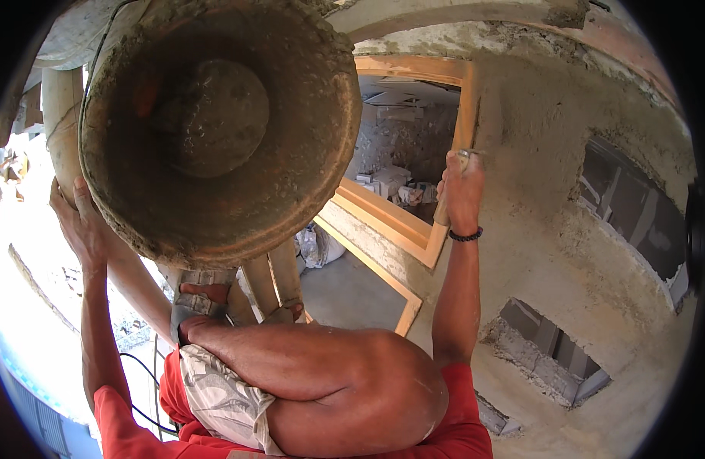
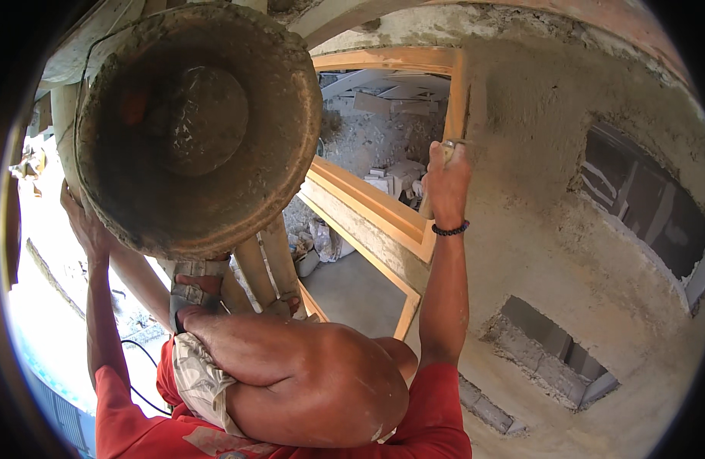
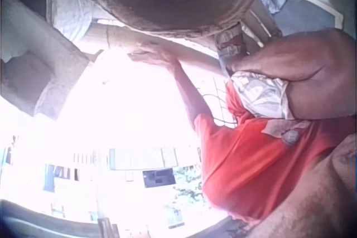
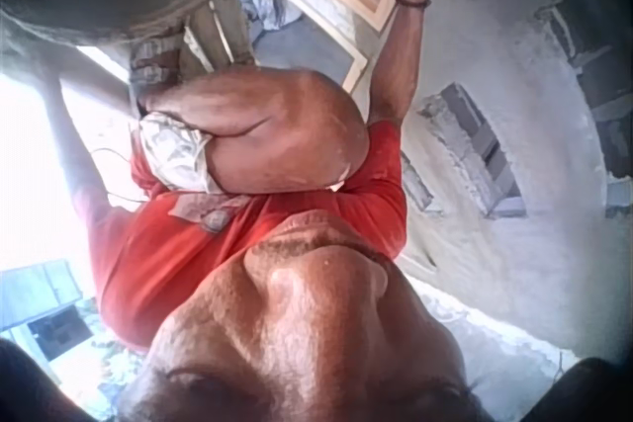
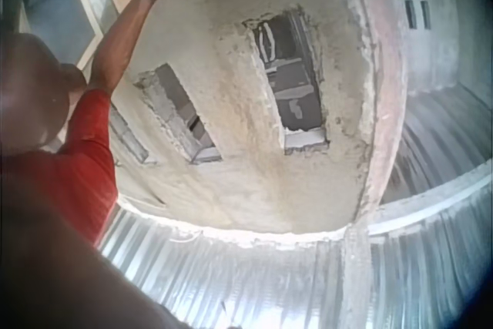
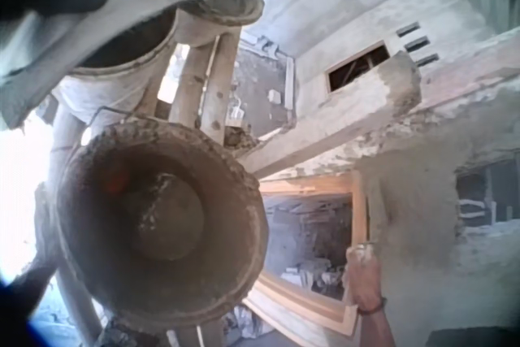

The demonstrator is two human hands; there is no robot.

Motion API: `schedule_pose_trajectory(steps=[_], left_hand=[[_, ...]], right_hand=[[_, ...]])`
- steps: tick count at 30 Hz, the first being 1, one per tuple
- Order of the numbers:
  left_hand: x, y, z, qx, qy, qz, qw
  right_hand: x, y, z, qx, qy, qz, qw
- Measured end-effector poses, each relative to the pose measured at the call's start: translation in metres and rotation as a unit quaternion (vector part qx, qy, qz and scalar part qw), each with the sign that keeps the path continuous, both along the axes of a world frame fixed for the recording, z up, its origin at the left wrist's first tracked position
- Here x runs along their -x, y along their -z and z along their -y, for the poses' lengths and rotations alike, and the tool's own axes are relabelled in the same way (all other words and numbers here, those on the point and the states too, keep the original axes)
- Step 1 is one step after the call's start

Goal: The person applies plaster to the edges of a window frame using a trowel, taking material from a bucket while perched on a bamboo scaffold.

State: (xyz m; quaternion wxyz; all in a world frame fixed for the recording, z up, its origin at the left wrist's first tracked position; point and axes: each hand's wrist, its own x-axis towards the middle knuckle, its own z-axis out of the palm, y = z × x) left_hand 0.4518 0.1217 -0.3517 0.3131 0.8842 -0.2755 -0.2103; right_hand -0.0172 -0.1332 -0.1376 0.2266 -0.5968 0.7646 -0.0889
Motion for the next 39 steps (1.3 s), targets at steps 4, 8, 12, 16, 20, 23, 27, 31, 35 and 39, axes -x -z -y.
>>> schedule_pose_trajectory(steps=[4,8,12,16,20,23,27,31,35,39], left_hand=[[-0.002,-0.001,-0.001,-0.002,-0.006,-0.001,1.0],[0.0,-0.002,0.0,0.006,-0.003,-0.002,1.0],[-0.001,-0.002,0.0,0.008,0.007,0.016,1.0],[-0.003,0.0,-0.004,0.006,0.022,0.028,0.999],[-0.004,0.004,-0.007,0.005,0.036,0.039,0.999],[-0.001,0.004,-0.005,-0.004,0.031,0.04,0.999],[-0.004,0.002,-0.006,0.004,0.026,0.041,0.999],[-0.001,-0.001,-0.001,-0.006,0.013,0.018,1.0],[-0.001,-0.002,0.001,-0.004,0.012,0.014,1.0],[-0.002,0.0,-0.002,-0.018,0.006,0.018,1.0]], right_hand=[[-0.002,0.005,0.004,-0.004,0.012,-0.004,1.0],[0.003,0.009,0.006,-0.002,0.002,-0.026,1.0],[0.003,0.014,0.005,0.013,-0.004,-0.04,0.999],[0.007,0.022,0.008,0.024,-0.026,-0.062,0.997],[0.004,0.021,0.019,-0.003,-0.013,-0.051,0.999],[0.0,0.015,0.022,-0.024,0.01,-0.037,0.999],[-0.016,-0.019,0.029,-0.107,0.004,-0.027,0.994],[-0.014,-0.023,0.02,-0.045,-0.017,-0.03,0.998],[-0.02,-0.017,0.022,-0.001,-0.016,-0.022,1.0],[-0.027,-0.008,0.026,0.001,0.0,-0.014,1.0]])
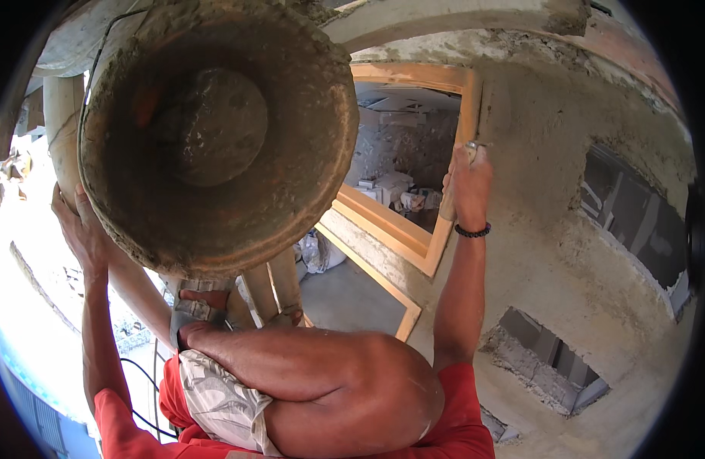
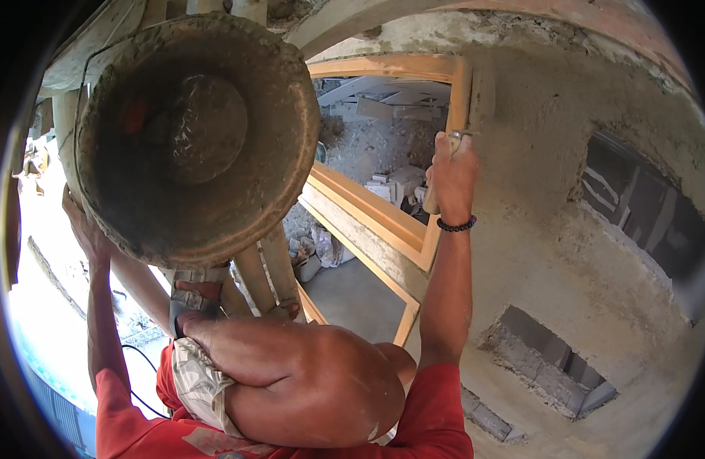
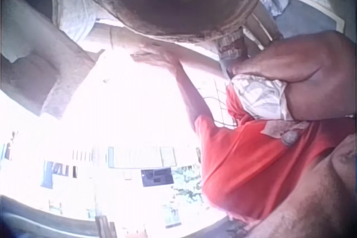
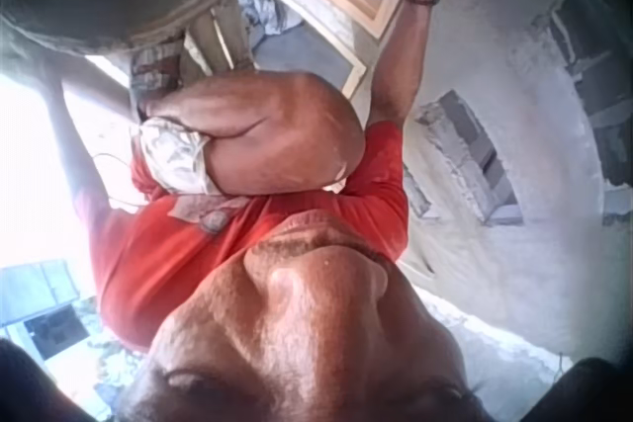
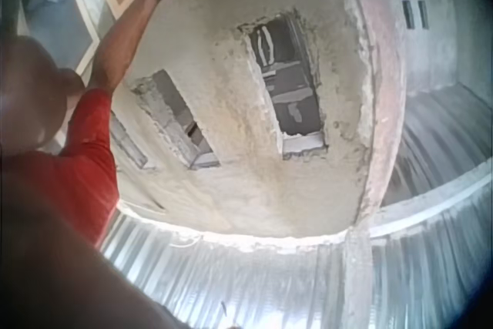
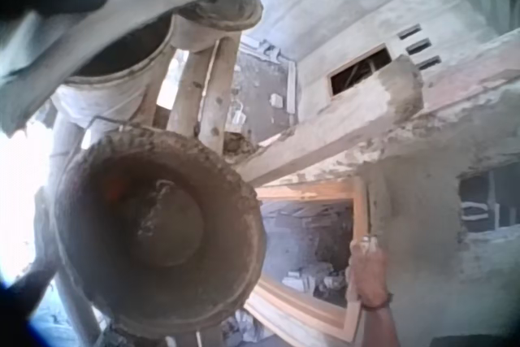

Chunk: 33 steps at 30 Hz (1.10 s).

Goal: The person applies plaster to the edges of a window frame using a trowel, taking material from a bucket while perched on a bamboo scaffold.

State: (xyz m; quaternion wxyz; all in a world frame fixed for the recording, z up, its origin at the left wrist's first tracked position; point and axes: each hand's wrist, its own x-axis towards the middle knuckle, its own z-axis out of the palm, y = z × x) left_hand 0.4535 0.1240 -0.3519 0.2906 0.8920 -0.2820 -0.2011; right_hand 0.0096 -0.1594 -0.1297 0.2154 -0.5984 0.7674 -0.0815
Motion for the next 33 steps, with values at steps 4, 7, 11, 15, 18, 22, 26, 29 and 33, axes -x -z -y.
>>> schedule_pose_trajectory(steps=[4,7,11,15,18,22,26,29,33], left_hand=[[0.0,-0.001,0.0,0.011,0.011,0.011,1.0],[0.001,-0.002,0.0,0.017,0.013,0.012,1.0],[0.001,-0.002,0.001,0.019,0.014,0.015,1.0],[-0.001,0.001,-0.002,0.017,0.027,0.02,0.999],[-0.004,0.004,-0.005,0.018,0.039,0.027,0.999],[-0.003,0.004,-0.008,0.019,0.049,0.032,0.998],[0.003,-0.006,0.002,0.004,0.018,-0.01,1.0],[0.001,-0.003,-0.001,0.019,0.025,0.003,0.999],[0.0,-0.002,-0.001,0.024,0.029,0.015,0.999]], right_hand=[[0.008,0.01,0.005,0.002,0.002,0.001,1.0],[0.007,0.014,0.007,-0.007,0.004,-0.001,1.0],[0.014,0.019,0.011,-0.006,-0.001,-0.022,1.0],[0.014,0.022,0.012,-0.004,-0.012,-0.039,0.999],[0.011,0.022,0.016,-0.006,-0.019,-0.043,0.999],[0.007,0.023,0.019,-0.013,0.005,-0.027,1.0],[0.005,0.019,0.025,-0.029,0.013,-0.037,0.999],[-0.006,0.005,0.029,-0.072,0.017,-0.037,0.997],[-0.003,-0.025,0.026,-0.114,-0.046,-0.033,0.992]])
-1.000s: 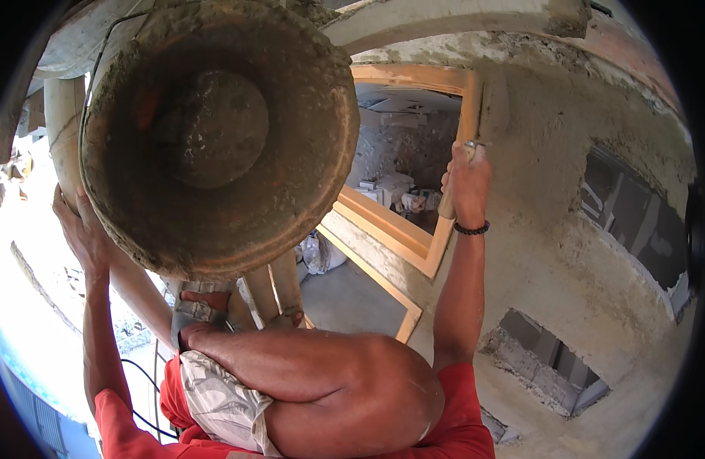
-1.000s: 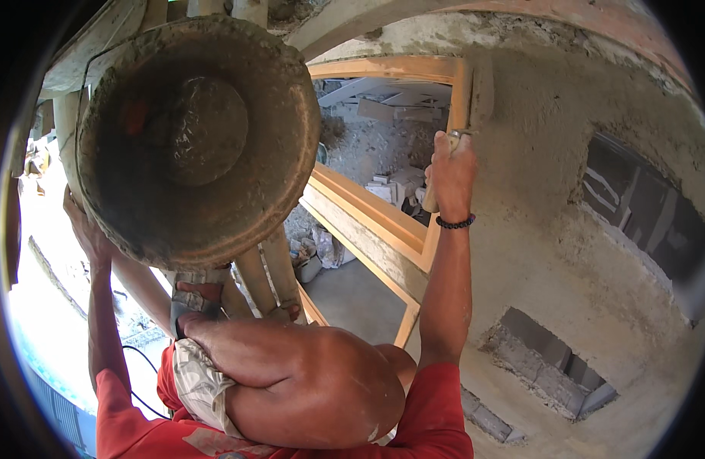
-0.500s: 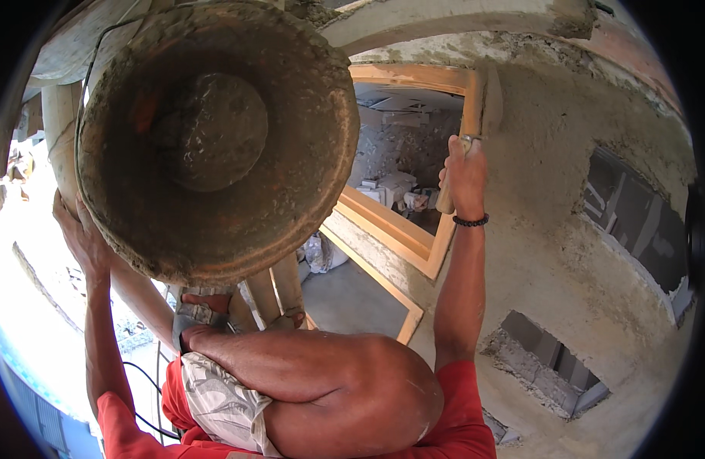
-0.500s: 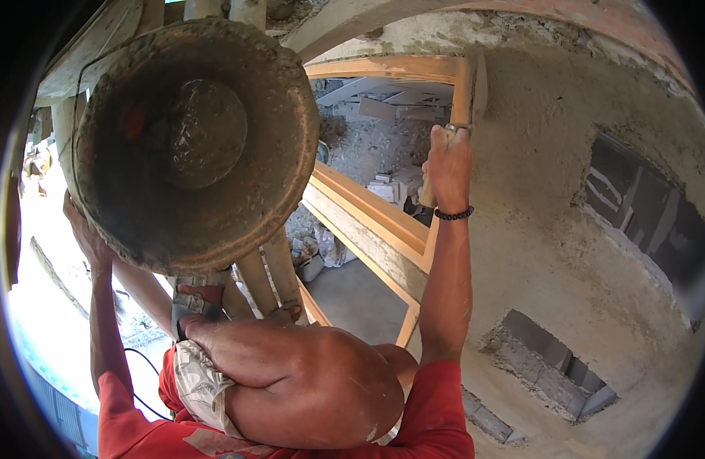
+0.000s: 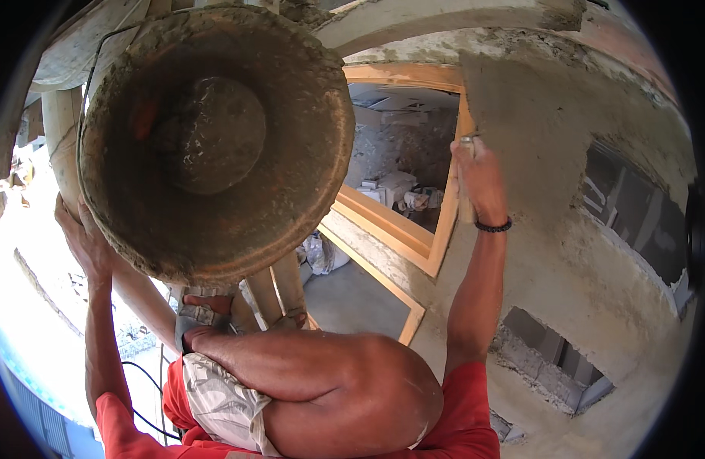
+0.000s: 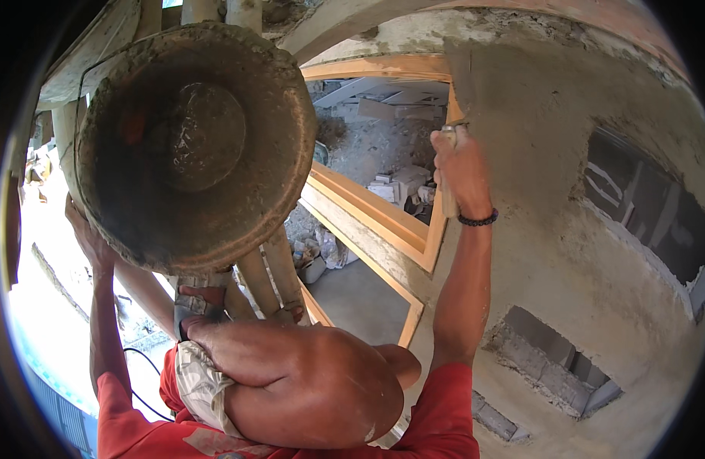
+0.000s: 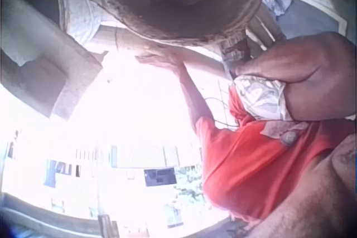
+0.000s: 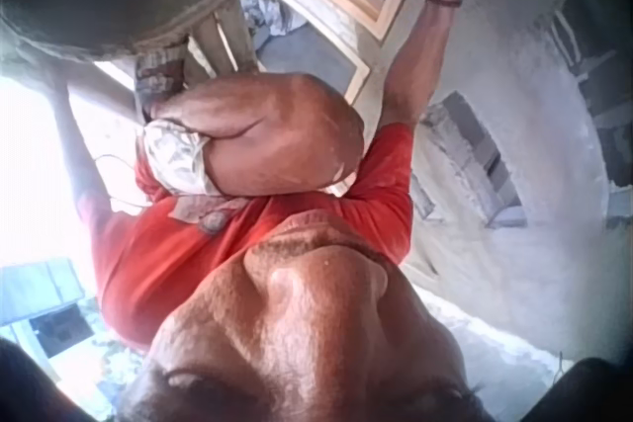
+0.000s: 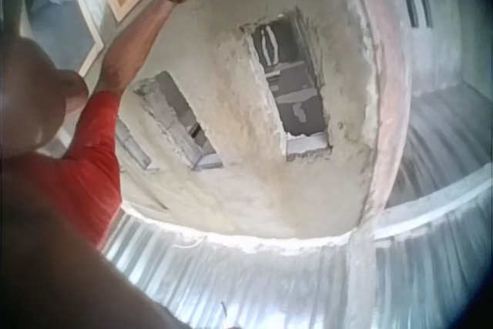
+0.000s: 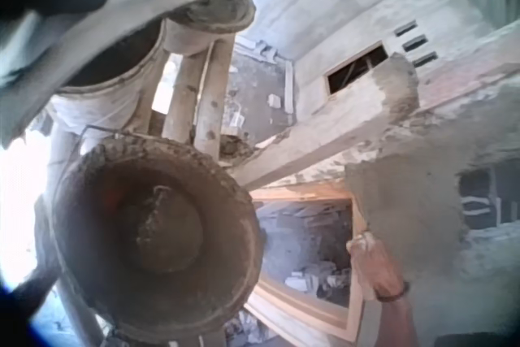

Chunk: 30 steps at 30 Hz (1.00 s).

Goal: The person applies plaster to the edges of a window frame using a trowel, taking material from a bucket while perched on a bamboo scaffold.

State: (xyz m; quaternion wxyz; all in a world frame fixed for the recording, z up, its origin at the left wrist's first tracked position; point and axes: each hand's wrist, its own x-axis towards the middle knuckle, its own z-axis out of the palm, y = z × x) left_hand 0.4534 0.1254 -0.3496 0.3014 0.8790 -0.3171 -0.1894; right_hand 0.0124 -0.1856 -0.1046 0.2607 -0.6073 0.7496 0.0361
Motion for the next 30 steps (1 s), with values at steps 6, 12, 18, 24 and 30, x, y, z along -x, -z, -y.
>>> schedule_pose_trajectory(steps=[6,12,18,24,30], left_hand=[[0.003,-0.002,0.004,-0.011,-0.024,-0.018,0.999],[0.001,-0.001,0.002,-0.011,-0.023,0.001,1.0],[0.003,-0.004,0.004,-0.008,-0.019,-0.016,1.0],[-0.002,0.005,-0.002,-0.003,0.002,0.005,1.0],[-0.002,0.004,-0.001,-0.001,0.004,0.002,1.0]], right_hand=[[0.0,0.018,-0.026,0.105,0.035,0.027,0.993],[0.004,0.03,-0.029,0.121,0.051,0.033,0.991],[0.02,0.042,-0.031,0.113,0.044,0.035,0.992],[0.021,0.044,-0.032,0.111,0.031,0.004,0.993],[0.02,0.048,-0.031,0.119,0.037,-0.002,0.992]])
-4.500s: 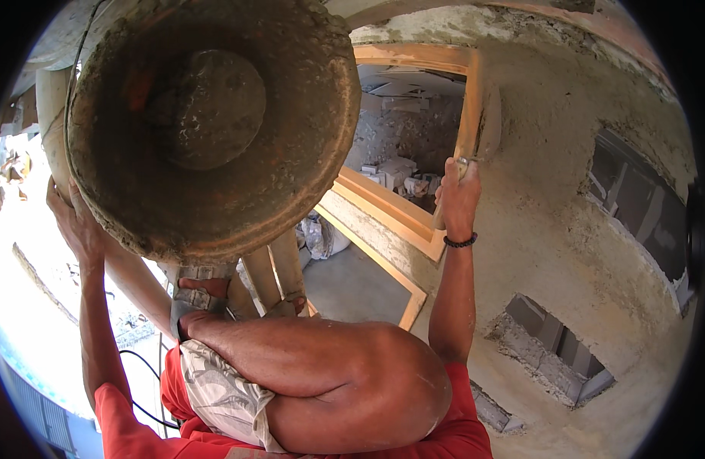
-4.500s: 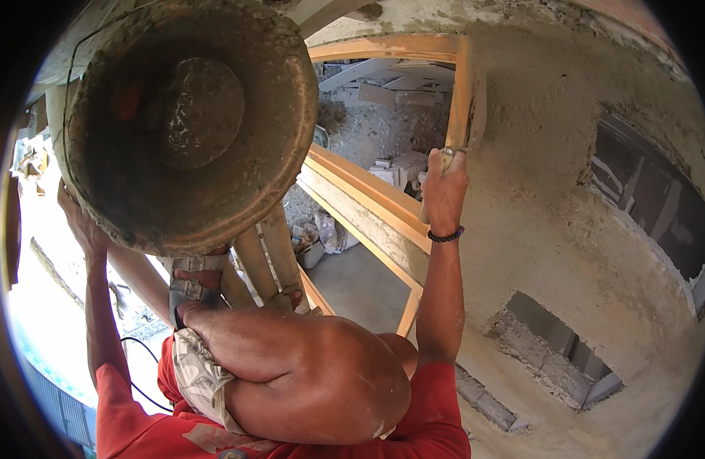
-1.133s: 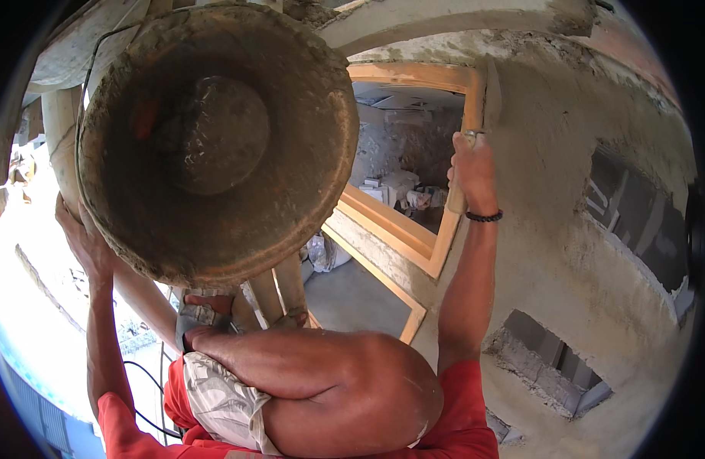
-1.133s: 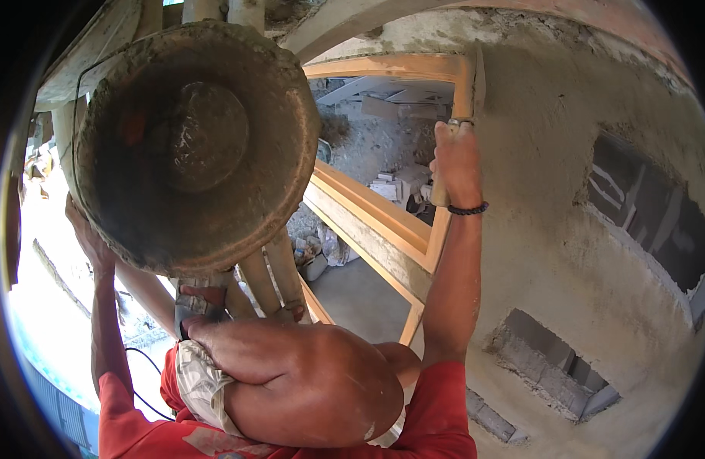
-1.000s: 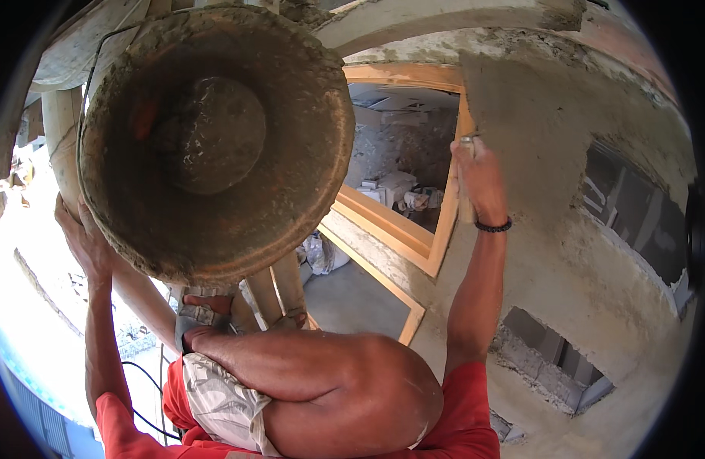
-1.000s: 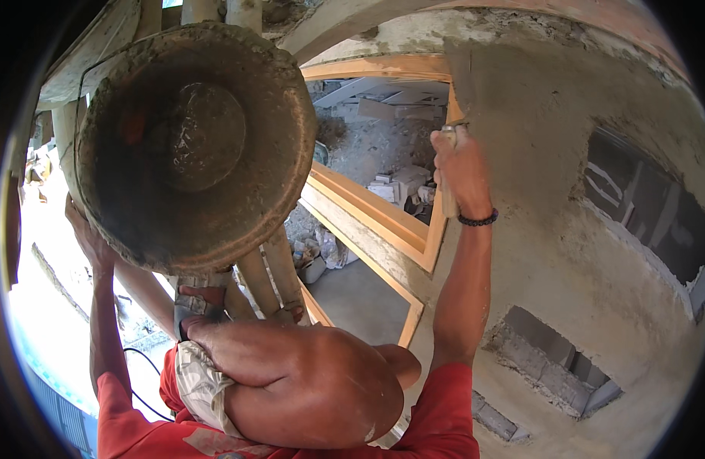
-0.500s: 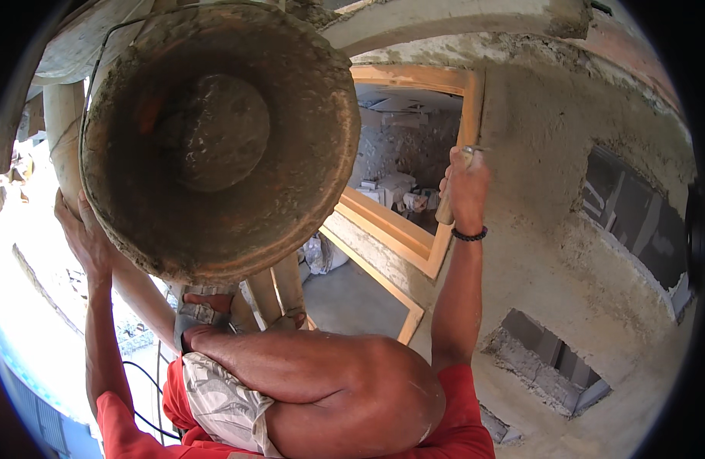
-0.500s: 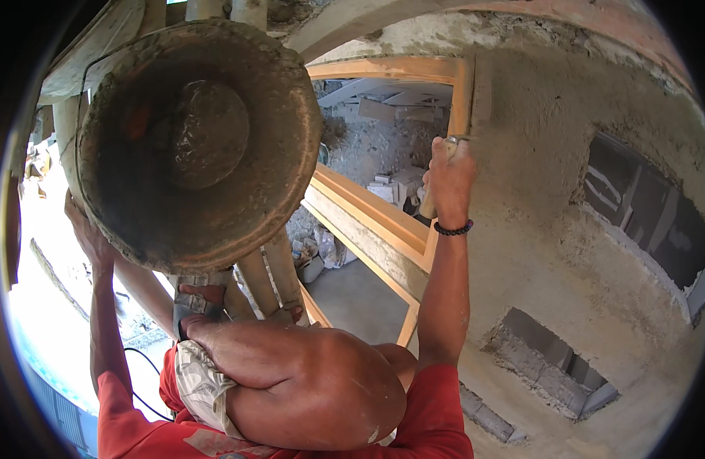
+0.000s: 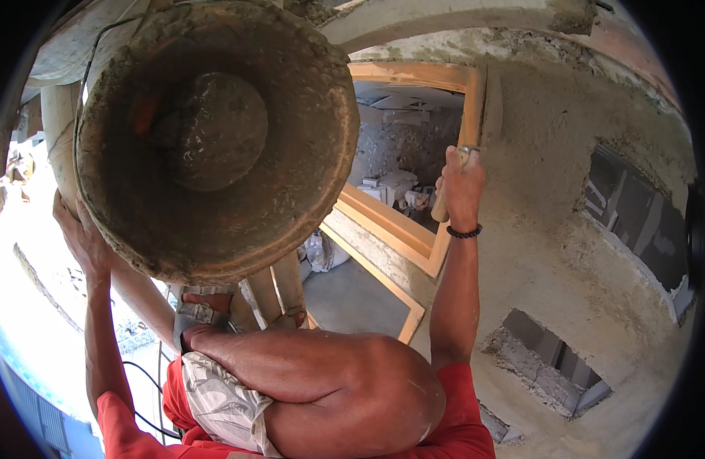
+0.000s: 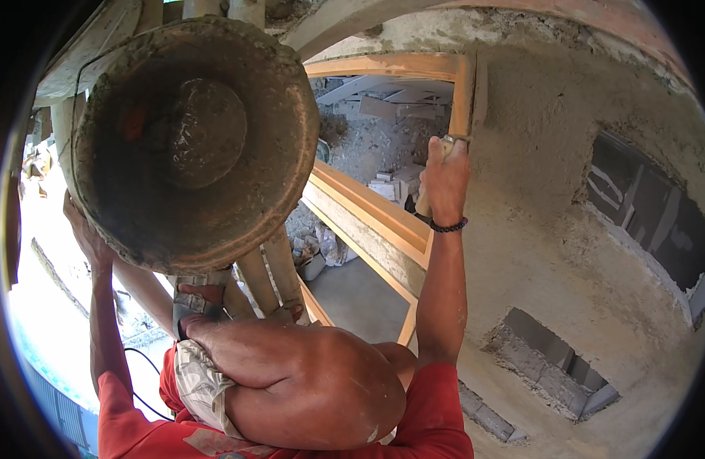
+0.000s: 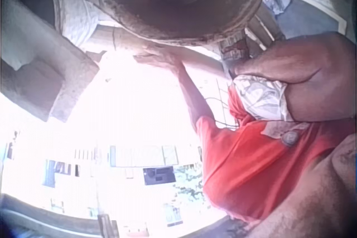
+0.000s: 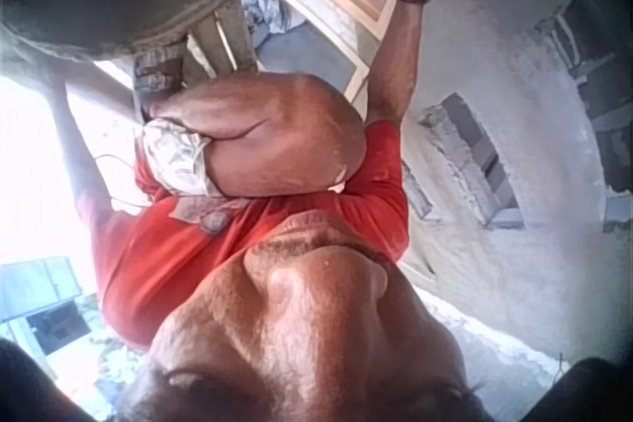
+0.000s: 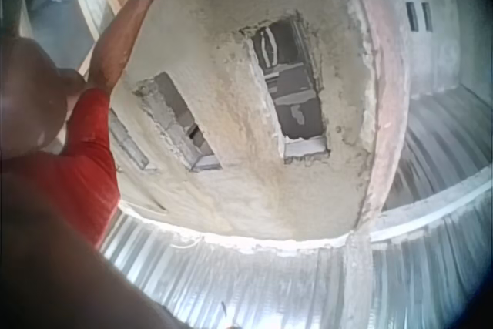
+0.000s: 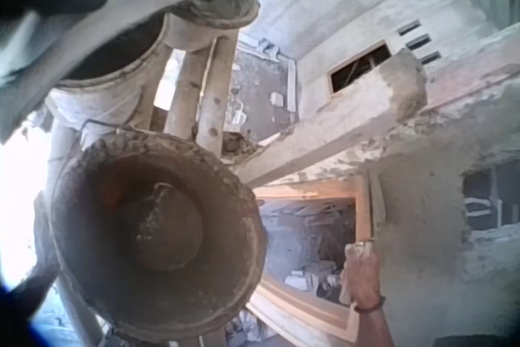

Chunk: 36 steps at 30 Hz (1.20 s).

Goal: The person applies plaster to the edges of a window frame using a trowel, taking material from a bucket while perched on a bamboo scaffold.

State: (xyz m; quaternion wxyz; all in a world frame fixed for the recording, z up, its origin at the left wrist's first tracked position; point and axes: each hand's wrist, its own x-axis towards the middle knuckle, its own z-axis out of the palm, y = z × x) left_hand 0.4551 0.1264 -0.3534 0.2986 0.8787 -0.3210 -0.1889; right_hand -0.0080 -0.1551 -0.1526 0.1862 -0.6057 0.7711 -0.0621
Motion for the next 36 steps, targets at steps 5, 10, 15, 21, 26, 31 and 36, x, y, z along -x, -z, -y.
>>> schedule_pose_trajectory(steps=[5,10,15,21,26,31,36], left_hand=[[-0.003,0.003,-0.003,-0.004,0.008,0.012,1.0],[-0.001,0.004,-0.006,-0.01,0.008,0.015,1.0],[0.003,0.0,0.001,-0.006,-0.011,-0.013,1.0],[0.004,-0.005,0.004,-0.011,-0.035,-0.016,0.999],[0.007,-0.007,0.008,-0.016,-0.047,-0.034,0.998],[0.005,-0.007,0.006,-0.017,-0.044,-0.033,0.998],[0.004,-0.004,0.002,0.001,-0.031,-0.02,0.999]], right_hand=[[0.003,0.005,0.003,0.01,-0.009,-0.003,1.0],[-0.001,0.005,0.012,-0.001,-0.013,-0.011,1.0],[-0.006,-0.007,0.023,-0.045,0.012,-0.006,0.999],[-0.01,-0.046,0.02,-0.11,-0.035,-0.016,0.993],[-0.005,-0.048,-0.006,0.001,0.02,0.056,0.998],[-0.008,-0.036,-0.015,-0.013,0.007,0.039,0.999],[-0.006,-0.021,-0.012,-0.02,0.022,0.05,0.998]])
